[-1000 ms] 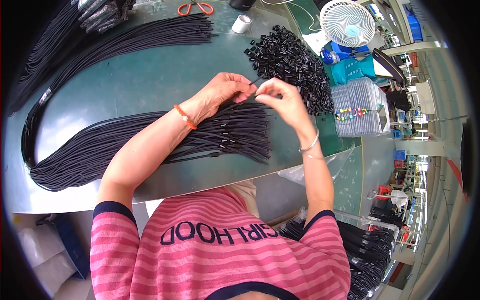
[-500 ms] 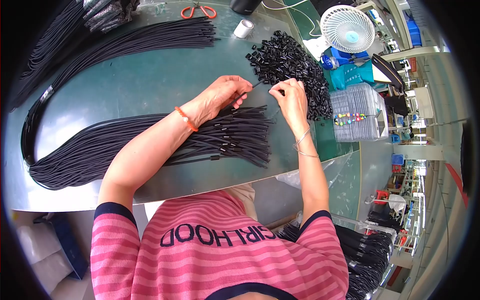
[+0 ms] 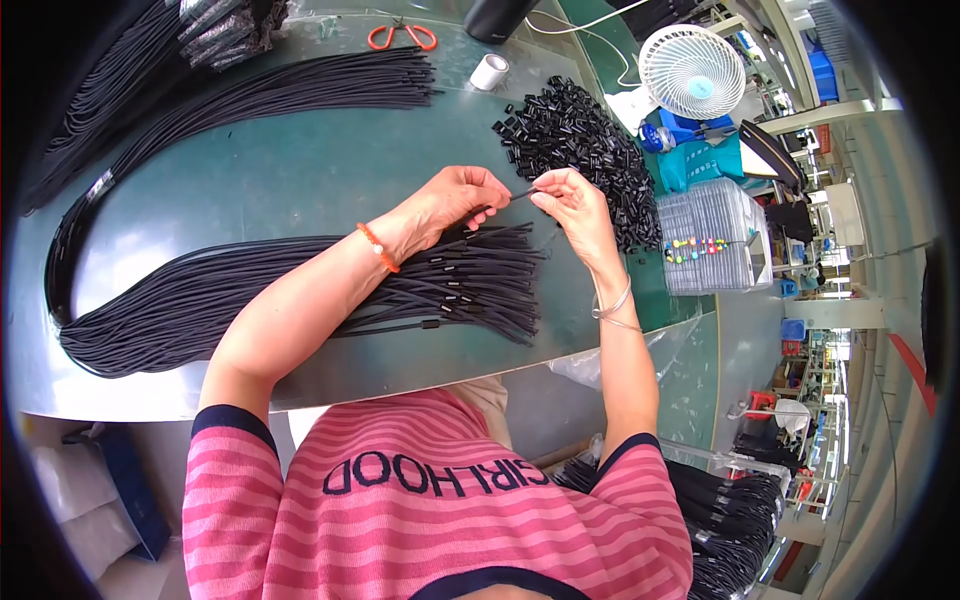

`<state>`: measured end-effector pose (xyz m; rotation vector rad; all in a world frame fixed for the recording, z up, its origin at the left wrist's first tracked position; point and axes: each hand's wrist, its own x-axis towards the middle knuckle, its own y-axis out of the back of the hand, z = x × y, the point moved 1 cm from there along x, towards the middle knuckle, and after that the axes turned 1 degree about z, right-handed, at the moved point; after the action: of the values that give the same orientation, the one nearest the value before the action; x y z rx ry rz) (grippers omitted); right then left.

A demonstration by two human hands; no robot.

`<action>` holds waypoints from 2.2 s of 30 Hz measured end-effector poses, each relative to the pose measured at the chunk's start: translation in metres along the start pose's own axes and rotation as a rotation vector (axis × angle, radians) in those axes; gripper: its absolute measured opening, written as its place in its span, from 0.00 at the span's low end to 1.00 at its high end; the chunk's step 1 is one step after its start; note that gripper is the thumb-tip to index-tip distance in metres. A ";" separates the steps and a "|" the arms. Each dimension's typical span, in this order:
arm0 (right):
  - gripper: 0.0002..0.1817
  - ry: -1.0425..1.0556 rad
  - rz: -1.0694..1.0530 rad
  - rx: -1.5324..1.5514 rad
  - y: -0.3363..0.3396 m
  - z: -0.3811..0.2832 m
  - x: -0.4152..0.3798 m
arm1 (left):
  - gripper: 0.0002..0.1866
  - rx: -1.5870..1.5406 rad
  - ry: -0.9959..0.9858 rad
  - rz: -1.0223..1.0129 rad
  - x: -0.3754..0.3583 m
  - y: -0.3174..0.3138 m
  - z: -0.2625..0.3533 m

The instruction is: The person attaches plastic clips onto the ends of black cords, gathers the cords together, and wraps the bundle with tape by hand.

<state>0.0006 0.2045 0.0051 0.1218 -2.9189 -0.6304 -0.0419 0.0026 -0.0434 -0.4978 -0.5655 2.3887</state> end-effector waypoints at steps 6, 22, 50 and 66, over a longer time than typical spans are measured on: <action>0.10 0.262 -0.110 -0.654 0.000 -0.044 -0.001 | 0.04 0.067 -0.025 0.021 0.001 -0.001 -0.002; 0.07 0.719 -0.229 -1.079 -0.032 -0.076 -0.010 | 0.07 0.060 -0.087 0.081 -0.002 -0.001 0.000; 0.15 0.601 0.038 -0.825 -0.080 -0.064 -0.066 | 0.10 0.855 -1.608 0.415 -0.281 -0.155 0.134; 0.24 0.351 0.023 -0.766 -0.055 -0.017 -0.105 | 0.12 1.400 -1.445 0.419 -0.274 -0.125 0.131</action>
<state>0.1100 0.1593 -0.0161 0.0920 -2.1689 -1.4842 0.1572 -0.1209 0.1867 1.8810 0.8302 2.4159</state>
